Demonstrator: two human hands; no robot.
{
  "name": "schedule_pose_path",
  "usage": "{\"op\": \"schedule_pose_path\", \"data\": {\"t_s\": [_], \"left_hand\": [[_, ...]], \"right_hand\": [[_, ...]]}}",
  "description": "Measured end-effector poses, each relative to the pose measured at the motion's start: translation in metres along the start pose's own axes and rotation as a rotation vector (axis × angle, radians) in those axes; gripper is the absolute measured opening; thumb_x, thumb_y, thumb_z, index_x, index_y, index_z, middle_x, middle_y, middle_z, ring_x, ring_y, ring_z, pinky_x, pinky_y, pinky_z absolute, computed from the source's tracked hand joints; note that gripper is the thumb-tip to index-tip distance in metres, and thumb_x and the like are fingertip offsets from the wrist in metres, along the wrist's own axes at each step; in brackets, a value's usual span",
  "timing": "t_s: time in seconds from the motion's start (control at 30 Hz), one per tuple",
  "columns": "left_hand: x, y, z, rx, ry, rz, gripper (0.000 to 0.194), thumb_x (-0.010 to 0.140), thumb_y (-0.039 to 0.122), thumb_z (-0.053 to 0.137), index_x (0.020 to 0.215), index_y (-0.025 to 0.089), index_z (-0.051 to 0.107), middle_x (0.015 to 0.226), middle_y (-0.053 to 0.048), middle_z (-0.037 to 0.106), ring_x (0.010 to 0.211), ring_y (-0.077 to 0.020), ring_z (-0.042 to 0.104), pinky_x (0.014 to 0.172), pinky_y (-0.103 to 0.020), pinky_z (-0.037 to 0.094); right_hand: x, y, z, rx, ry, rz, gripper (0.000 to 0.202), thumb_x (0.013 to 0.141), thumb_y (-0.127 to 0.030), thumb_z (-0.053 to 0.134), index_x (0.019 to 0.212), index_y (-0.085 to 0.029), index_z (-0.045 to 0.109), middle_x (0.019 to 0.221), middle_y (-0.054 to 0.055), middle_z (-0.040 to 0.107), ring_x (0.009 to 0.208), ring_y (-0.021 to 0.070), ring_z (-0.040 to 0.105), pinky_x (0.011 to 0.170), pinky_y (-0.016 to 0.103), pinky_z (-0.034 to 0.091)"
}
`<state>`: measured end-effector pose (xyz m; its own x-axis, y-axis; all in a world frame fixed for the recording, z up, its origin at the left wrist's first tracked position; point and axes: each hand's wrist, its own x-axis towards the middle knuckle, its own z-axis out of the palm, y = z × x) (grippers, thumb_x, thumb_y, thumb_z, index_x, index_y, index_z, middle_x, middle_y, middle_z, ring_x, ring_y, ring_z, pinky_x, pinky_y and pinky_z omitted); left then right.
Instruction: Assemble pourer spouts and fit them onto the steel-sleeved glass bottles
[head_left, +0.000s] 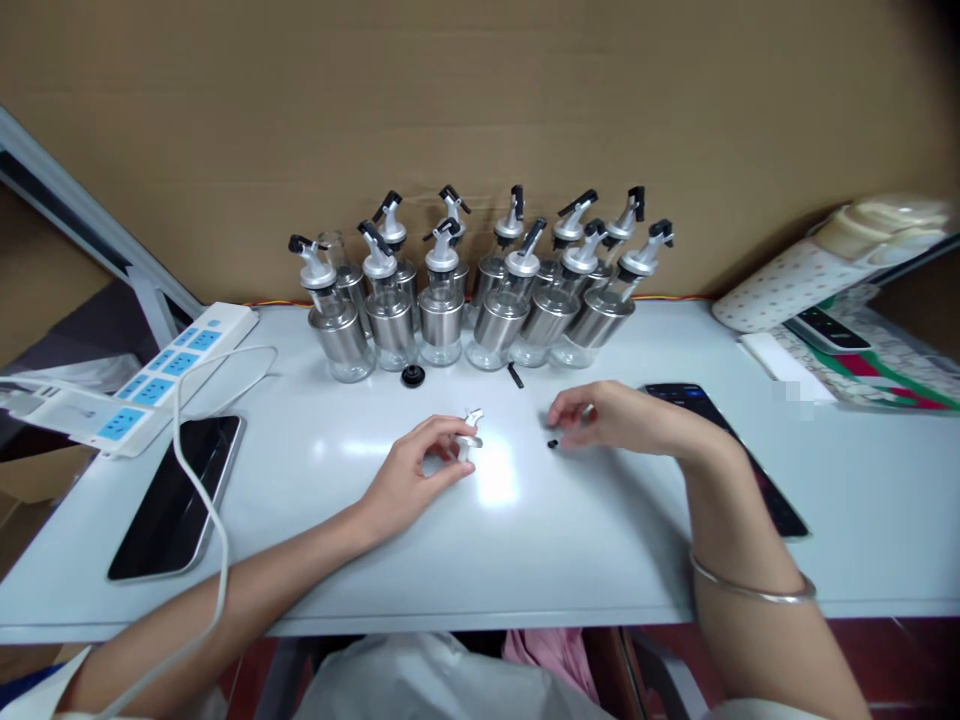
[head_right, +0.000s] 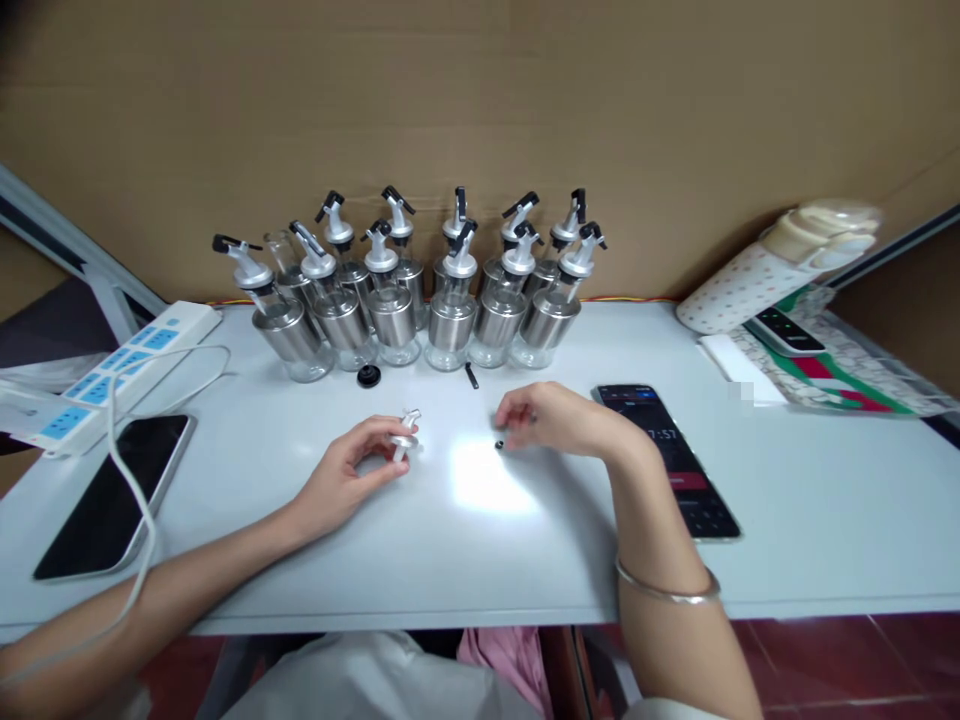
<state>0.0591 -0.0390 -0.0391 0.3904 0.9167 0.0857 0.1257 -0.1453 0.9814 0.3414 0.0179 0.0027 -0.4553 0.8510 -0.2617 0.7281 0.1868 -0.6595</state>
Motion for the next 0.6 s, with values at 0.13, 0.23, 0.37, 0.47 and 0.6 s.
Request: {"op": "schedule_pose_path", "data": {"t_s": [0.13, 0.23, 0.37, 0.47, 0.6], "left_hand": [[-0.001, 0.001, 0.000, 0.003, 0.007, 0.009, 0.024, 0.082, 0.019, 0.065, 0.106, 0.022, 0.063, 0.111, -0.006, 0.063, 0.089, -0.0155, 0.058, 0.083, -0.029, 0.045], [-0.001, 0.002, 0.000, 0.009, 0.013, 0.028, 0.024, 0.082, 0.019, 0.066, 0.105, 0.022, 0.064, 0.108, -0.005, 0.064, 0.087, -0.0148, 0.058, 0.082, -0.028, 0.045], [-0.001, 0.004, 0.000, 0.021, 0.012, 0.029, 0.023, 0.081, 0.018, 0.066, 0.104, 0.022, 0.065, 0.106, -0.005, 0.063, 0.084, -0.0137, 0.058, 0.080, -0.027, 0.046], [-0.002, 0.004, -0.001, 0.020, 0.004, 0.032, 0.023, 0.082, 0.018, 0.066, 0.105, 0.022, 0.066, 0.107, -0.004, 0.064, 0.084, -0.0136, 0.058, 0.079, -0.027, 0.046], [-0.002, 0.004, -0.001, 0.024, 0.002, 0.024, 0.024, 0.082, 0.019, 0.066, 0.105, 0.023, 0.065, 0.107, -0.005, 0.064, 0.087, -0.0152, 0.059, 0.080, -0.027, 0.046]], "right_hand": [[0.003, 0.004, 0.007, 0.022, -0.082, 0.006, 0.010, 0.063, -0.018, 0.073, 0.072, -0.022, 0.072, 0.066, -0.003, 0.066, 0.059, 0.0126, 0.056, 0.056, 0.025, 0.044], [0.004, -0.006, 0.009, 0.081, -0.060, -0.003, 0.004, 0.070, -0.024, 0.070, 0.070, -0.020, 0.070, 0.064, -0.002, 0.066, 0.056, 0.0113, 0.055, 0.054, 0.024, 0.042], [0.004, -0.029, 0.013, 0.358, 0.022, -0.059, 0.018, 0.074, -0.034, 0.070, 0.078, -0.017, 0.067, 0.075, 0.003, 0.072, 0.069, 0.0152, 0.065, 0.065, 0.028, 0.050], [0.007, -0.042, 0.024, 0.510, 0.109, -0.135, 0.024, 0.076, -0.038, 0.070, 0.085, -0.016, 0.069, 0.080, 0.005, 0.072, 0.074, 0.0165, 0.066, 0.071, 0.031, 0.052], [0.015, -0.049, 0.040, 0.524, 0.243, -0.207, 0.028, 0.080, -0.042, 0.067, 0.091, -0.017, 0.074, 0.087, 0.006, 0.071, 0.074, 0.0148, 0.062, 0.073, 0.032, 0.051]]}}
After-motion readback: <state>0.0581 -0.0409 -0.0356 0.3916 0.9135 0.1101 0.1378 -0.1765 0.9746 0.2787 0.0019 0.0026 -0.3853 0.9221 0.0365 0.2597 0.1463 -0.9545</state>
